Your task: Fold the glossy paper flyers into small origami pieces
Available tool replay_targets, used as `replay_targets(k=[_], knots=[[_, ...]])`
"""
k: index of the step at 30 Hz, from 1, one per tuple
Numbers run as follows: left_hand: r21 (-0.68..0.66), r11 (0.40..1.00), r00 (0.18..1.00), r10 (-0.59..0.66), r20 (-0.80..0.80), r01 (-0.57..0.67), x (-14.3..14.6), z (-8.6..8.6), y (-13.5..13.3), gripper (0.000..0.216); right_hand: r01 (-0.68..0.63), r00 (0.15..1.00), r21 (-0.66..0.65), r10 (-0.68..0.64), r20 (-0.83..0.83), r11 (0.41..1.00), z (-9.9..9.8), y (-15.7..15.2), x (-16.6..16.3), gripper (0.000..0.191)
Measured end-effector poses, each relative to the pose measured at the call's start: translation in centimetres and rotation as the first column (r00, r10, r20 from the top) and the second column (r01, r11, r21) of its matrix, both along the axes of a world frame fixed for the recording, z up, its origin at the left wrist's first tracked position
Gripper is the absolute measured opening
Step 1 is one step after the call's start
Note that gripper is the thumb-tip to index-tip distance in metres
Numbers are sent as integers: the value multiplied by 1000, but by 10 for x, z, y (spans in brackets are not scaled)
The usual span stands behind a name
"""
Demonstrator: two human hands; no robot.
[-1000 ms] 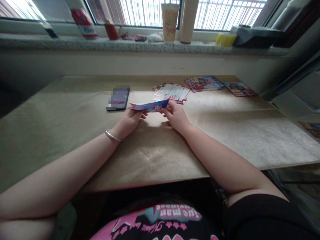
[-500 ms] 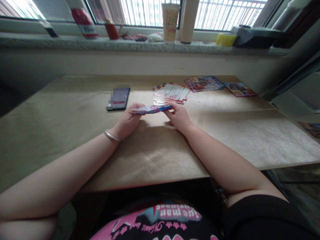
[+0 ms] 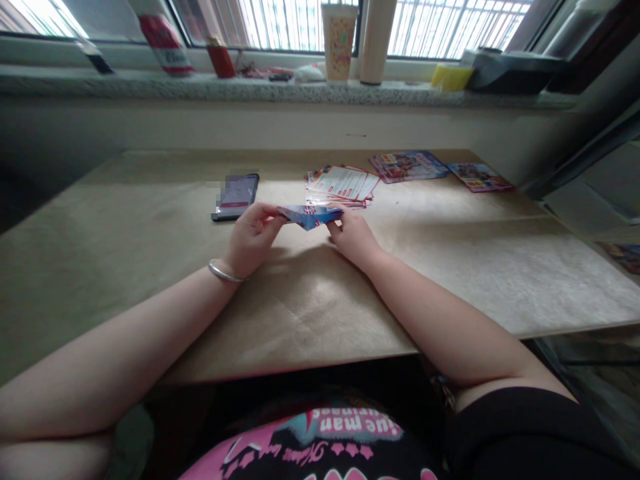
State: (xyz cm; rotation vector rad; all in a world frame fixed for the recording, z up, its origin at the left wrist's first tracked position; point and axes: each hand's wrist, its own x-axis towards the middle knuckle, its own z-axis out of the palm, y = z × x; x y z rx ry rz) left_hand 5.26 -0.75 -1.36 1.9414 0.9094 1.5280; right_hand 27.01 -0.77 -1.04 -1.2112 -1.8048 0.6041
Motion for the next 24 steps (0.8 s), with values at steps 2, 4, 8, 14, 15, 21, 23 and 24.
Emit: replay_targets(k=[2, 4, 8, 14, 15, 21, 23, 24], knots=[[-15, 1000, 1000, -6, -28, 5, 2, 1, -1, 9, 19, 999, 11, -19, 40, 1000, 2, -1, 0, 27], [-20, 1000, 999, -7, -48, 6, 3, 2, -2, 8, 18, 995, 37, -21, 95, 999, 4, -2, -1, 28], [2, 1000, 997, 1, -82, -1, 5, 4, -4, 7, -15, 986, 92, -1, 167, 996, 8, -5, -4, 31], [-59, 996, 998, -59, 18, 60, 8, 4, -4, 9, -41, 993, 97, 30, 110, 994, 8, -8, -8, 27], [-69, 995, 996, -72, 43, 75, 8, 3, -3, 10, -44, 996, 92, 38, 75, 995, 7, -8, -8, 25], [-130, 982, 981, -117, 156, 137, 12, 0, -1, 20, -104, 982, 28, 107, -158, 994, 3, -5, -14, 21], [-147, 975, 973, -139, 184, 167, 13, 1, -1, 22, -116, 968, -5, 112, -226, 993, 2, -4, -16, 22], [-160, 969, 968, -153, 197, 186, 13, 2, -1, 23, -114, 963, -18, 106, -246, 993, 1, -3, -16, 23]])
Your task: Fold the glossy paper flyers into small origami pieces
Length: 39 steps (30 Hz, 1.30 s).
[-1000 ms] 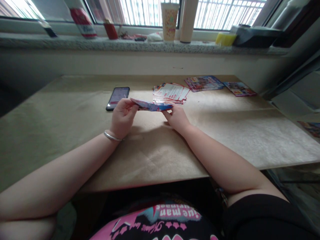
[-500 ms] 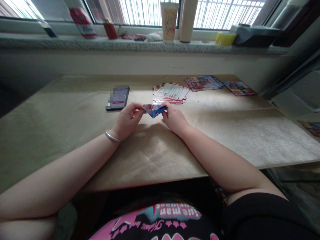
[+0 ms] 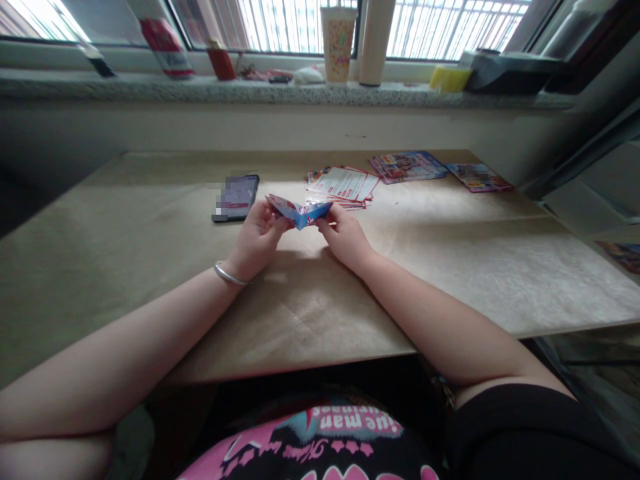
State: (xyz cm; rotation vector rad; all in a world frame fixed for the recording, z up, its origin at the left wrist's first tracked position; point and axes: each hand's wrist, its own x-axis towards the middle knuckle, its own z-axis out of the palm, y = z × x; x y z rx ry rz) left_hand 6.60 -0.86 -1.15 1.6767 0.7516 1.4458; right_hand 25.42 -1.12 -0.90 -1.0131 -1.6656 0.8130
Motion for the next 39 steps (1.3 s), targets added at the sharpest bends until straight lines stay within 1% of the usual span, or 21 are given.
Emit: replay_targets(k=[4, 6, 9, 11, 13, 16, 19, 21, 24, 26, 29, 32, 36, 39], knots=[[-65, 997, 999, -40, 7, 40, 0, 2, 0, 27, 54, 998, -8, -54, 16, 999, -2, 3, 2, 23], [-57, 998, 1000, -20, -14, 19, 0, 0, 1, 25, 81, 996, 3, -81, 31, 997, -3, 3, 3, 22], [1, 999, 998, 36, -52, -36, 0, -4, 2, 22, 87, 996, 12, -87, 31, 996, -4, 4, 4, 21], [4, 998, 996, 64, -60, -64, 1, -6, 3, 22, 96, 995, 12, -96, 26, 995, -5, 4, 4, 20], [-56, 996, 997, 60, -47, -63, 0, -6, 4, 24, 103, 995, 4, -103, 6, 995, -5, 5, 4, 20], [-162, 987, 1000, 8, -12, -10, -1, -4, 4, 27, 78, 996, -21, -79, -45, 997, -6, 7, 3, 23], [-178, 984, 999, -30, -12, 27, -2, -3, 4, 24, 57, 995, -32, -59, -77, 998, -7, 8, 3, 26], [-121, 993, 998, -6, -70, -3, -3, -4, 4, 20, 67, 994, -25, -69, -80, 997, -6, 8, 4, 26], [41, 996, 977, 91, -192, -84, -5, -5, 3, 13, 90, 994, -11, -91, -67, 996, -6, 7, 5, 22], [115, 989, 970, 118, -213, -95, -6, -5, 2, 13, 107, 993, 4, -107, -55, 994, -6, 7, 6, 18], [164, 982, 971, 124, -204, -91, -7, -3, 0, 15, 138, 990, 36, -137, -20, 990, -5, 7, 9, 17], [251, 960, 945, 192, -263, -125, -8, -1, -2, 12, 150, 986, 107, -157, 59, 983, -3, 4, 10, 18], [372, 916, 898, 286, -335, -153, -9, 1, -4, 11, 113, 969, 233, -158, 188, 966, 6, -3, 8, 20], [394, 908, 891, 292, -347, -144, -9, 0, -4, 11, 82, 953, 285, -159, 257, 955, 10, -7, 7, 18]])
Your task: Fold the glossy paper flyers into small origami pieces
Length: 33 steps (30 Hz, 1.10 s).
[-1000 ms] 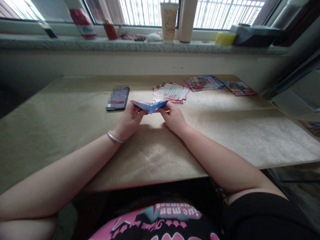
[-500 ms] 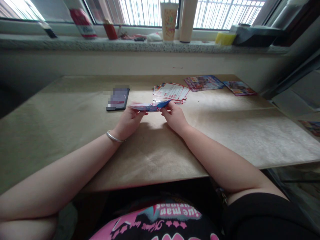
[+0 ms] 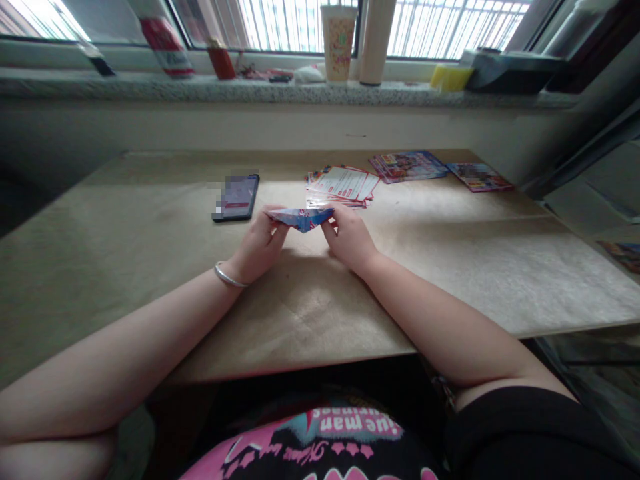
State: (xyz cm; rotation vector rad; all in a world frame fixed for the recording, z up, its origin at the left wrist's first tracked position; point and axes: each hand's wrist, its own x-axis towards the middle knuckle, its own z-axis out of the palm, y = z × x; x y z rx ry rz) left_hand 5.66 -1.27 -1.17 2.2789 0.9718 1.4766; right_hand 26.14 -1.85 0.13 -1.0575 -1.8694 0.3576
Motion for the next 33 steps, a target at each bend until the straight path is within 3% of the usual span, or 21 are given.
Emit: replay_targets(k=[6, 11, 17, 23, 25, 28, 33], knots=[[-124, 991, 995, -42, 94, 54, 2, -3, 2, 12, -10, 1000, -6, 10, 8, 1000, 1, -2, -2, 13], [-314, 932, 958, -94, 272, 181, 6, -8, 6, 18, -89, 990, -93, 77, -118, 992, -2, -2, -5, 18], [-368, 910, 941, -61, 333, 189, 12, -7, 3, 21, -97, 982, -139, 72, -176, 986, -3, 1, -9, 22], [-507, 800, 845, 3, 535, 319, 16, 1, -1, 25, -188, 954, -275, 109, -278, 943, -5, 3, -11, 30], [-485, 817, 813, 33, 581, 313, 15, -1, 2, 26, -235, 945, -353, 128, -302, 905, -8, 4, -12, 33], [-397, 896, 800, 85, 594, 200, 12, -6, 9, 28, -245, 938, -423, 102, -332, 872, -13, 7, -11, 34], [-382, 893, 800, 44, 598, 236, 9, -8, 13, 32, -217, 881, -341, 33, -472, 914, -16, 12, -8, 35]])
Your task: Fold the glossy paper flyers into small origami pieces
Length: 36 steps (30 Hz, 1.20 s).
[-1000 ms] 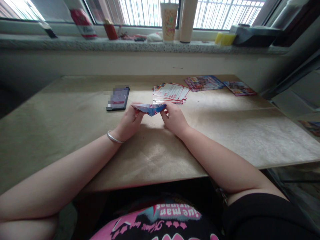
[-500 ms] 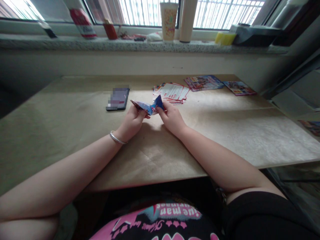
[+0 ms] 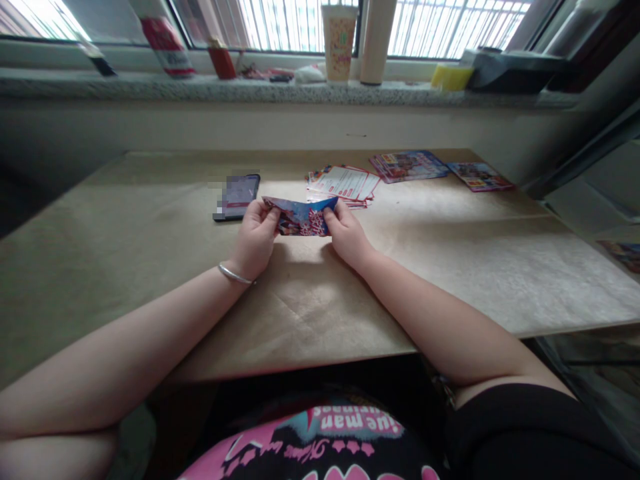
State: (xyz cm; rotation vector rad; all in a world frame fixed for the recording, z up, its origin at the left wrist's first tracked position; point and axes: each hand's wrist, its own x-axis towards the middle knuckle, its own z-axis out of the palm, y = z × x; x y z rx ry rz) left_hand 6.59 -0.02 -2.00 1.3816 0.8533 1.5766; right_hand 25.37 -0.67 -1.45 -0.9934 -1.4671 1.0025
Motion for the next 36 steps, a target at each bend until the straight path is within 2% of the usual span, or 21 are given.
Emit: replay_targets(k=[3, 6, 11, 15, 19, 21, 23, 28, 32, 36], knots=[[-31, 994, 994, -109, 3, 109, 3, 4, -3, 34, 47, 995, 14, -46, -91, 999, 2, 2, 2, 36], [-40, 987, 986, -155, 57, 157, 4, 5, -5, 35, 0, 992, -55, -7, -126, 999, 3, 3, 4, 39], [-2, 999, 992, -47, 119, 47, -1, 4, -1, 32, -46, 997, -62, 42, -66, 997, 3, 3, 4, 33], [79, 997, 1000, 27, -4, -26, -3, 6, -1, 33, 12, 1000, 3, -12, -5, 1000, -1, 6, 4, 24], [136, 991, 993, 7, -121, 9, 1, 9, -7, 33, 40, 992, 140, -56, 111, 989, -1, 5, 5, 23], [157, 987, 994, -17, -113, 34, 4, 10, -10, 33, 27, 987, 205, -59, 149, 978, 0, 3, 5, 21], [175, 984, 995, -31, -92, 46, 5, 11, -11, 34, 41, 990, 231, -70, 120, 972, 2, 1, 4, 20], [127, 988, 994, -83, -67, 91, 6, 13, -14, 34, 32, 999, 183, -36, 18, 983, 7, -5, -2, 19], [97, 990, 991, -98, -86, 106, 5, 13, -17, 33, -22, 999, 166, 16, 41, 986, 14, -12, -5, 23], [131, 990, 993, -47, -107, 61, 5, 14, -16, 35, -65, 996, 148, 55, 75, 987, 18, -19, -6, 25]])
